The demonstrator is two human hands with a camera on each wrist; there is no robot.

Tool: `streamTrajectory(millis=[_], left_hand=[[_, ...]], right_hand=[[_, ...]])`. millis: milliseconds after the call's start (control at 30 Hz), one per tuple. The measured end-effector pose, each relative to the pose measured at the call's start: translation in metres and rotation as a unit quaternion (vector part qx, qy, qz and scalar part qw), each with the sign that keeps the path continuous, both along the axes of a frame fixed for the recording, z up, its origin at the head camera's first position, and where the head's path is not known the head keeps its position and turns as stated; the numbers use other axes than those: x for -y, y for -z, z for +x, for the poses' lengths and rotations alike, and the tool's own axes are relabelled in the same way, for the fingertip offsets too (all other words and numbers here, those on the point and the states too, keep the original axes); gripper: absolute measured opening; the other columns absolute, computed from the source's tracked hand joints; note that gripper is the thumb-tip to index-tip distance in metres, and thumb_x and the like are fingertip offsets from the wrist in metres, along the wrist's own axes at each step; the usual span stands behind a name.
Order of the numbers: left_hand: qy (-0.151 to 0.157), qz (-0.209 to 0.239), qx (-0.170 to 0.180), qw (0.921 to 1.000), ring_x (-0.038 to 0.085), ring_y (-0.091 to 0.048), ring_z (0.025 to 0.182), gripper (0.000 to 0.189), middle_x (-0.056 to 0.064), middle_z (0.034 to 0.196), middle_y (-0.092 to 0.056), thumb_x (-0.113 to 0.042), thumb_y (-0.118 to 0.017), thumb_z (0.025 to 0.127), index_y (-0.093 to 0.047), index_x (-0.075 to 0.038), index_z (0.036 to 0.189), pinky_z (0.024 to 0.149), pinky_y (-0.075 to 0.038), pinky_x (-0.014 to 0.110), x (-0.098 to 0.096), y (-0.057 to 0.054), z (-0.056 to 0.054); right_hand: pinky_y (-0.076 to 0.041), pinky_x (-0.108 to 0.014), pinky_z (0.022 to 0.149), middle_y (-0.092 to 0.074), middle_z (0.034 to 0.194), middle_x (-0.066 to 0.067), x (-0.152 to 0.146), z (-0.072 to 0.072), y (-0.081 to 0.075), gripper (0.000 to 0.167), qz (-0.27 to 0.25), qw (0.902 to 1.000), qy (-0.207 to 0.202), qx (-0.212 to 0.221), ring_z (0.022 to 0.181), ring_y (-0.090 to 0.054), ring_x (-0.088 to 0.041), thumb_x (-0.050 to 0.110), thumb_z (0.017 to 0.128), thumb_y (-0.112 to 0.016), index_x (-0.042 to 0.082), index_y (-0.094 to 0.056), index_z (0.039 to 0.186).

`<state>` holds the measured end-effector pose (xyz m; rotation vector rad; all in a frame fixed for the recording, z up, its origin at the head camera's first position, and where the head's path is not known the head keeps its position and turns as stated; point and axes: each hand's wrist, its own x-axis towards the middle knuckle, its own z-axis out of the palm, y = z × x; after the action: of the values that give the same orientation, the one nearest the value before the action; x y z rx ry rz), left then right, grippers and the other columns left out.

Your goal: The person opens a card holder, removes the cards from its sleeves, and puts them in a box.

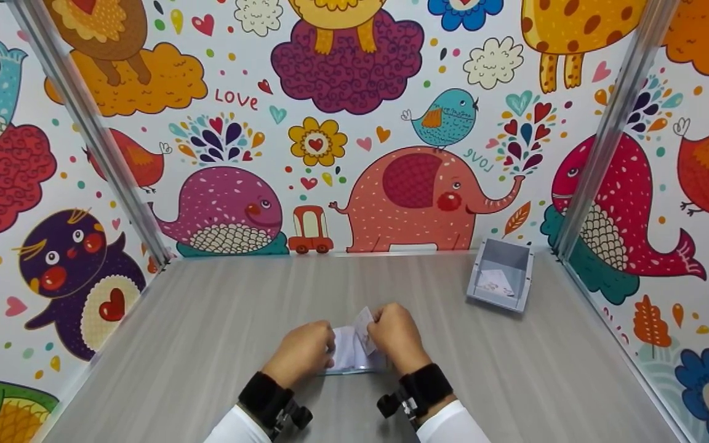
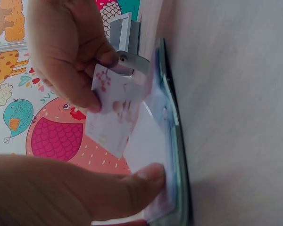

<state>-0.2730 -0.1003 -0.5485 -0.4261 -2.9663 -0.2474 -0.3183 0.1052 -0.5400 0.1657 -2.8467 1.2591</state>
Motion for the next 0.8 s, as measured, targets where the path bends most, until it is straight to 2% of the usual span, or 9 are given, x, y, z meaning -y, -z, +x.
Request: streamTrajectory(millis=[167,367,467,567,800], left_hand=[[0.002,0.008,-0.002,1.0000,0.022,-0.070,0.078,0.022,0.001,0.085,-0.072,-0.015,-0.101,0.077,-0.080,-0.013,0.083,0.072,-0.059,0.037,0.000,0.000,0.000],[0.001,0.010,-0.005,0.9999,0.022,-0.071,0.077,0.024,0.000,0.083,-0.072,-0.014,-0.101,0.075,-0.078,-0.014,0.080,0.070,-0.059,0.036,-0.001,0.000,0.002],[0.000,0.011,-0.009,0.9999,0.022,-0.072,0.076,0.023,0.001,0.082,-0.074,-0.014,-0.101,0.074,-0.078,-0.014,0.079,0.068,-0.059,0.036,-0.002,-0.001,0.003],[-0.001,0.010,-0.007,0.9999,0.023,-0.072,0.076,0.021,0.001,0.082,-0.075,-0.014,-0.100,0.075,-0.079,-0.014,0.079,0.068,-0.059,0.036,-0.002,-0.002,0.002],[-0.003,-0.003,-0.001,1.0000,0.023,-0.071,0.078,0.022,0.001,0.084,-0.072,-0.014,-0.100,0.078,-0.078,-0.014,0.079,0.069,-0.060,0.036,-0.001,0.000,0.000]], right_hand=[[-0.055,-0.030,0.060,-0.072,0.086,-0.007,-0.008,-0.004,-0.008,0.011,0.006,0.9998,0.014,0.011,0.074,-0.066,-0.019,0.005,0.097,-0.073,0.002,-0.079,0.089],[-0.057,-0.032,0.068,-0.077,0.088,-0.009,-0.023,-0.007,-0.014,0.012,0.001,0.9992,0.027,-0.030,0.079,-0.068,-0.020,0.007,0.096,-0.075,-0.002,-0.083,0.096],[-0.056,-0.032,0.069,-0.078,0.091,-0.010,-0.033,-0.009,-0.018,0.016,-0.004,0.9987,0.041,-0.032,0.081,-0.068,-0.021,0.010,0.098,-0.074,-0.003,-0.083,0.103],[-0.059,-0.035,0.074,-0.079,0.096,-0.013,-0.047,-0.016,-0.025,0.022,0.001,0.9985,0.050,-0.022,0.085,-0.070,-0.023,0.014,0.101,-0.073,-0.004,-0.082,0.109],[-0.062,-0.047,0.082,-0.082,0.109,-0.023,-0.080,-0.037,-0.051,0.027,0.049,0.9959,0.062,-0.044,0.093,-0.075,-0.032,0.018,0.102,-0.071,-0.004,-0.081,0.113]])
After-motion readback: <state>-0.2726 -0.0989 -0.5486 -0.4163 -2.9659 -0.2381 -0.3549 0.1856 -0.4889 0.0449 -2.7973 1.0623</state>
